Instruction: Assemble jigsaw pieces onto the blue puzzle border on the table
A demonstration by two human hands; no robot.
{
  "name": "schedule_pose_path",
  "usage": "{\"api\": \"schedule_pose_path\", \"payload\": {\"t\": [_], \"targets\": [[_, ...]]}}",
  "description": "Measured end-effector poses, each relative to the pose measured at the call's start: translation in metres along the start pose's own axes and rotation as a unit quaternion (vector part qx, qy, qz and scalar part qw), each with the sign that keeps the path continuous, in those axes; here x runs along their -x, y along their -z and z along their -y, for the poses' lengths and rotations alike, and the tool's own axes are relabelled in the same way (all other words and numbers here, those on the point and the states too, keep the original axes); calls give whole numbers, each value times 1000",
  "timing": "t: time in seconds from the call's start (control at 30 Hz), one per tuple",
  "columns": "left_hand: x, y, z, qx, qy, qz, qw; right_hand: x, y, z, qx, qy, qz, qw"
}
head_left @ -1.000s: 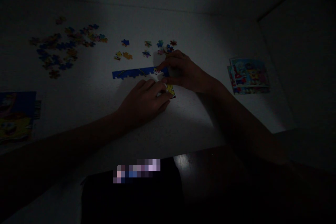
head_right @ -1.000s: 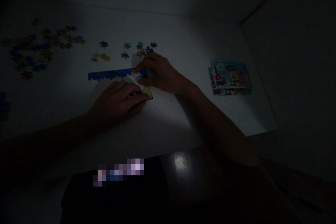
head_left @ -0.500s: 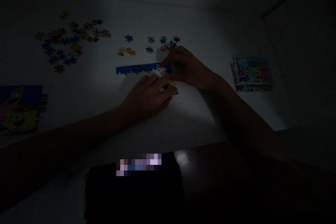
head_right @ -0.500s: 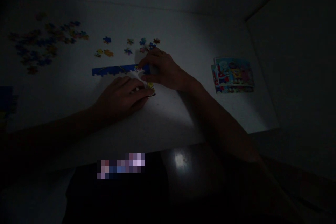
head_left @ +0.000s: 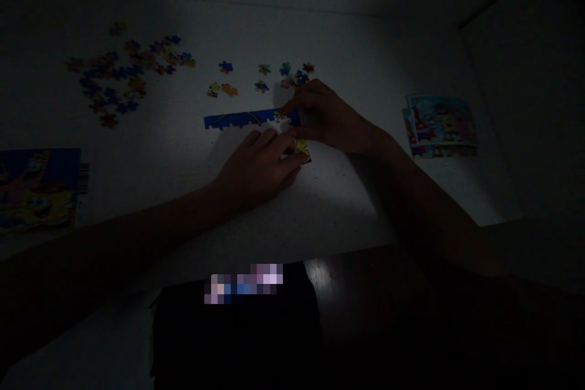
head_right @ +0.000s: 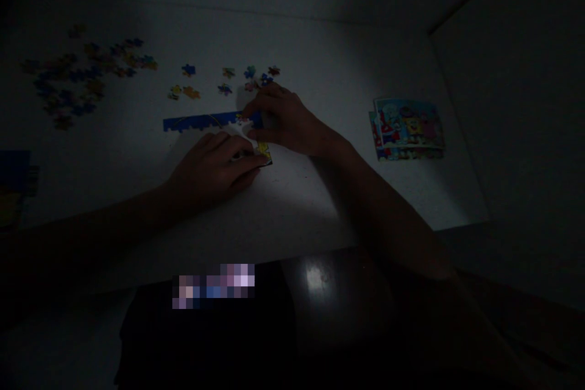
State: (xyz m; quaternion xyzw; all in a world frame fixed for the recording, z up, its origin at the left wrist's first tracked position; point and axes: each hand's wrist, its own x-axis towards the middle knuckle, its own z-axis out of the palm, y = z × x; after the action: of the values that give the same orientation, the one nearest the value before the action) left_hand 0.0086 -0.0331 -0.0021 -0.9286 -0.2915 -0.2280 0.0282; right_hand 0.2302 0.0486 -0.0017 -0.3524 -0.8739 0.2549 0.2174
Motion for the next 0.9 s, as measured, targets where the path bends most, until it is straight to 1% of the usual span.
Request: {"api": "schedule_pose_path", "payload": {"t": [0.17, 0.37, 0.5, 0.73, 0.9], "targets": [[0, 0, 0, 6, 5, 13, 1000, 0, 1, 1, 5, 1, -1, 1000], [1, -2, 2, 18, 7, 5, 1000, 0, 1, 0, 6, 2, 2, 1000], [1, 0, 2, 19, 6, 16, 1000, 0, 2, 2, 5, -2, 4, 1000], [0, 1, 1, 25, 12, 23, 999, 1, 0, 2, -2, -9, -13, 1000], [1, -1, 2, 25, -1, 19, 999, 0, 1, 0, 1, -6, 2, 1000]]}}
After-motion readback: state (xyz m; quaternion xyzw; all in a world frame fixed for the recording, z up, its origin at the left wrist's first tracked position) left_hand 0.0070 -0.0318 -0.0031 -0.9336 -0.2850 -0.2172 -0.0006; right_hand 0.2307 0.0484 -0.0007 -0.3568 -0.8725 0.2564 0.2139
